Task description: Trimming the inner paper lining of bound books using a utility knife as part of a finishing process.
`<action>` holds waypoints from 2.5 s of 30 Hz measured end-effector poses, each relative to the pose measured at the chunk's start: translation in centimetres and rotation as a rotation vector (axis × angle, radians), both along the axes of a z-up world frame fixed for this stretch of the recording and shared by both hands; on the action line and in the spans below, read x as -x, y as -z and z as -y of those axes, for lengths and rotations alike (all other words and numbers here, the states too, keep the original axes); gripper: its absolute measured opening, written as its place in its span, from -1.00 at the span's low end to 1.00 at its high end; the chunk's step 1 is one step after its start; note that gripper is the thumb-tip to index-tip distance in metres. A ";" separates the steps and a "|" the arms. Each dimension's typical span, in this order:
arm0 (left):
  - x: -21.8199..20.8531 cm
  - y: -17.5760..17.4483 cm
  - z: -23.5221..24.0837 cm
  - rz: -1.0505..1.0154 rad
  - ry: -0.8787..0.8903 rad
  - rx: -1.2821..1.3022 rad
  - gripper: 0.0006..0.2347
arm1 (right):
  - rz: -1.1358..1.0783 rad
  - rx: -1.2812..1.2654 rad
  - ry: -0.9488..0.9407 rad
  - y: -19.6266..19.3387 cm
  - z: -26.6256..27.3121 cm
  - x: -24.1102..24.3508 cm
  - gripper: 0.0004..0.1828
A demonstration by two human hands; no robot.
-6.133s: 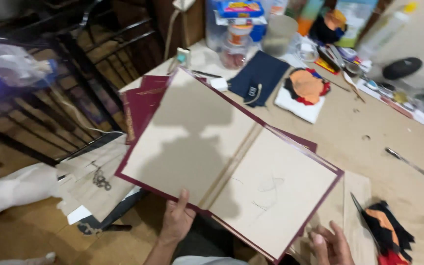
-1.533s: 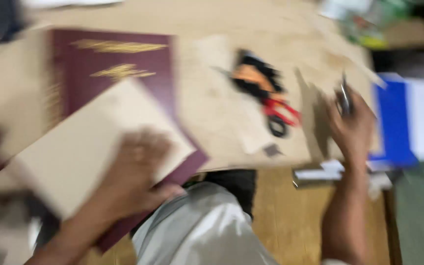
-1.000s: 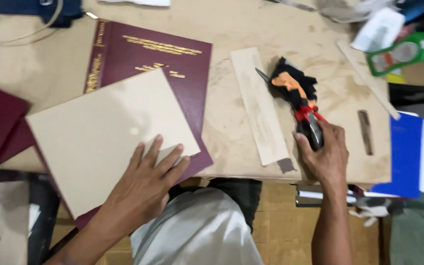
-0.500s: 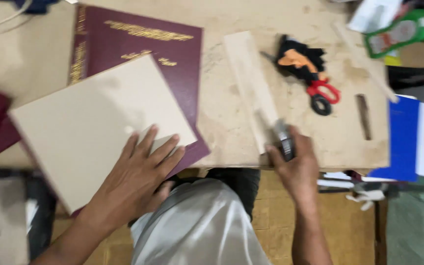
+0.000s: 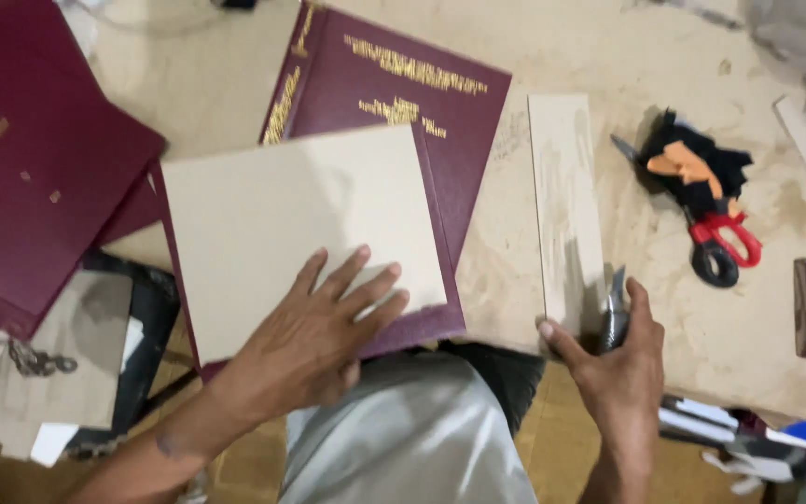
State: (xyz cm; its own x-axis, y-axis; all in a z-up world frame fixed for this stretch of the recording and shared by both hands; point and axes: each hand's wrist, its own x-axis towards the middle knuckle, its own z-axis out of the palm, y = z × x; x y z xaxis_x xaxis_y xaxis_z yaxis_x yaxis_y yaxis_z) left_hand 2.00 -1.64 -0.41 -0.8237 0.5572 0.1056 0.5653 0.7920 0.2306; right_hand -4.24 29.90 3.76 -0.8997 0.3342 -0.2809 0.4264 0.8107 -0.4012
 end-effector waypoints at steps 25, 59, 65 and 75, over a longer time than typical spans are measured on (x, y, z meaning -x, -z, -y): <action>10.1 3.0 2.3 -0.232 -0.315 -0.105 -0.52 | -0.180 0.663 -0.389 7.0 6.3 -5.9 -0.48; 10.2 2.9 2.5 -0.148 -0.261 -0.063 -0.47 | -0.121 0.753 -0.180 7.2 5.2 -7.2 -0.59; 10.0 3.7 2.8 -0.136 -0.239 -0.063 -0.21 | -0.124 0.754 -0.177 7.3 5.2 -7.1 -0.60; 10.5 1.6 2.4 0.034 -0.249 0.032 0.02 | -0.105 0.752 -0.155 6.9 5.4 -7.0 -0.58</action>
